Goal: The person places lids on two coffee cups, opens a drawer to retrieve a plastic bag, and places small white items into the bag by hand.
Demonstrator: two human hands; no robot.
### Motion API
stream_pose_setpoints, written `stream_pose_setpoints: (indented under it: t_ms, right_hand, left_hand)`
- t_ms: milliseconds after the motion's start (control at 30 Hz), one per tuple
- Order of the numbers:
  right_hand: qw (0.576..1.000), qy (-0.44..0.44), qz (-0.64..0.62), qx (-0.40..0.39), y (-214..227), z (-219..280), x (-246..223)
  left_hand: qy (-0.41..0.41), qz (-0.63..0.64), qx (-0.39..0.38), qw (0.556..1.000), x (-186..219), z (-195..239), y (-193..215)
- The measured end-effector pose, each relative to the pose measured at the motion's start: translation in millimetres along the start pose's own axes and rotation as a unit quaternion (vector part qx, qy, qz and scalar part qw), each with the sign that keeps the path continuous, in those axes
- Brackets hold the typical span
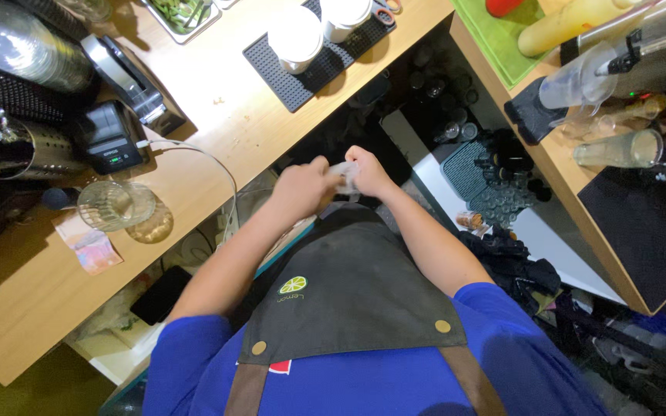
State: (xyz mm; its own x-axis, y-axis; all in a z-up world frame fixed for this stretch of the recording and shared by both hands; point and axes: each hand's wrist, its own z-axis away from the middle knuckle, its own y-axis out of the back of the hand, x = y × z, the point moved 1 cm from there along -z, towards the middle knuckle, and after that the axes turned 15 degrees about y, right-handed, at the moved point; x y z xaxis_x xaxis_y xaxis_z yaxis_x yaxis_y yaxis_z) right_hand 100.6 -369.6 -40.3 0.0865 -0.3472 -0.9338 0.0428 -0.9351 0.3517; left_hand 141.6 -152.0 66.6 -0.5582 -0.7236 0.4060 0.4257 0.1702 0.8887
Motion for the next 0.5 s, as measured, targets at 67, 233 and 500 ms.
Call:
stream_pose_setpoints:
  t_ms: [67,233,500]
  right_hand:
    - [0.997,0.024,0.071,-0.027,-5.7,0.2,-20.5]
    - [0.965,0.128,0.143,-0.176,-5.4,-7.2,-93.1]
    - [0.785,-0.001,0.467,-0.406,-38.3,-66.7,-125.4]
  left_hand:
    - [0.058,-0.09,-0.049,0.993,-17.9,-13.7,-3.0]
    - [0.131,-0.06,-0.102,0.984,-52.6,-23.2,-12.1]
    - [0.148,-0.048,-0.089,0.984,-55.2,-14.5,-10.2]
